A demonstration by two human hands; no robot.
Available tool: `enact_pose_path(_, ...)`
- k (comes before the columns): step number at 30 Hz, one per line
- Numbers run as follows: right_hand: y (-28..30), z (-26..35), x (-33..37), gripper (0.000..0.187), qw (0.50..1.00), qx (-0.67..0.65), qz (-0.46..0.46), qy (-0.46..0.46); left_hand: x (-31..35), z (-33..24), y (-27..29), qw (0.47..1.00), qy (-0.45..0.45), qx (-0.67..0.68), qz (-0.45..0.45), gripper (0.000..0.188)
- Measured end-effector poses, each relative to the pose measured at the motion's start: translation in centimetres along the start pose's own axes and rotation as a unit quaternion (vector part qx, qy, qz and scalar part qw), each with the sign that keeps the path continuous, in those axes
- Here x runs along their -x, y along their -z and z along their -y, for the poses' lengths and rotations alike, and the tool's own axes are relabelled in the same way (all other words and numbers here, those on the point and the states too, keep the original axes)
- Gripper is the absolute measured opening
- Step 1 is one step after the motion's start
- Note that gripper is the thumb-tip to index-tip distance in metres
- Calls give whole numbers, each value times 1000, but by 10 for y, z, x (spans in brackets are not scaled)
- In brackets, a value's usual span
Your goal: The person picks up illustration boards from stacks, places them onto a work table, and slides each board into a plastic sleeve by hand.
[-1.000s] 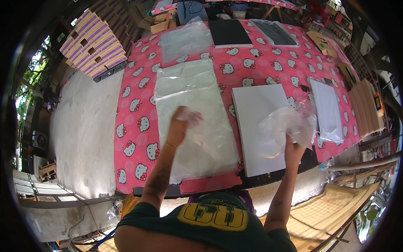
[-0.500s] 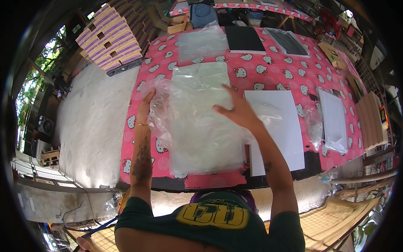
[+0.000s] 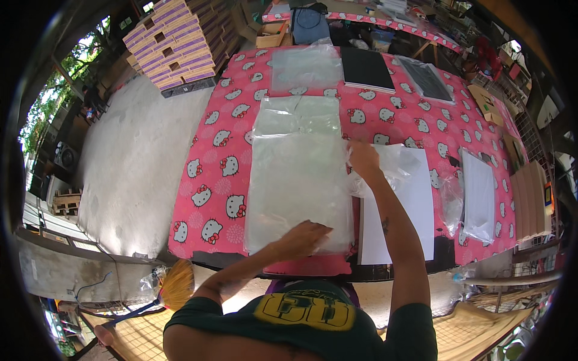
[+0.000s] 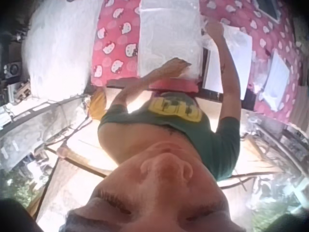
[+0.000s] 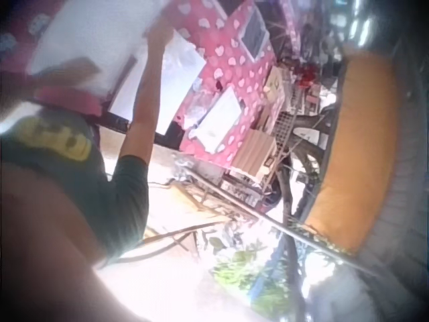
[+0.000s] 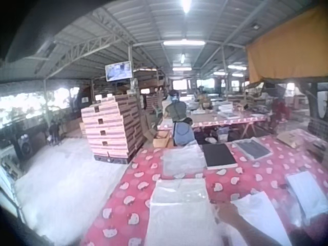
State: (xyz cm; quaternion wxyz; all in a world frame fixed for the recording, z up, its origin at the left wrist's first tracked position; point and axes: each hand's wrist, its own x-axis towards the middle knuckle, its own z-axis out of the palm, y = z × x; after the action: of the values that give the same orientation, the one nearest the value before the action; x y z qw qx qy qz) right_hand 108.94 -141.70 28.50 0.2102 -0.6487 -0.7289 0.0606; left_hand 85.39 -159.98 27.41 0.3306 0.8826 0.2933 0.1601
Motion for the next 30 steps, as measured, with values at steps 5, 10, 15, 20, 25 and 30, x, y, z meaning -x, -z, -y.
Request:
enact_pose_path(5, -1, 48, 25, 17, 993, -73, -20, 94, -4, 17, -46, 996, 17, -18, -84, 36)
enact_pose_path(10, -40, 77, 59, 30, 984, -48, 128, 116, 3, -3, -22, 994, 7, -8, -112, 45)
enact_pose_path(15, -69, 84, 56, 42, 976, -34, 156, 150, 34, 26, -11, 945, 207, -160, -196, 51)
enact_pose_path(20, -78, 95, 57, 46, 982, -68, 144, 105, 51, 29, 17, 894, 377, -230, -79, 48)
enact_pose_path(25, -86, 86, 59, 49, 991, -44, 99, 73, -23, 91, 77, 902, 190, -225, -316, 31)
enact_pose_path(30, -94, 82, 52, 53, 989, -33, 122, 73, -113, 215, 115, 892, 174, -249, -336, 19)
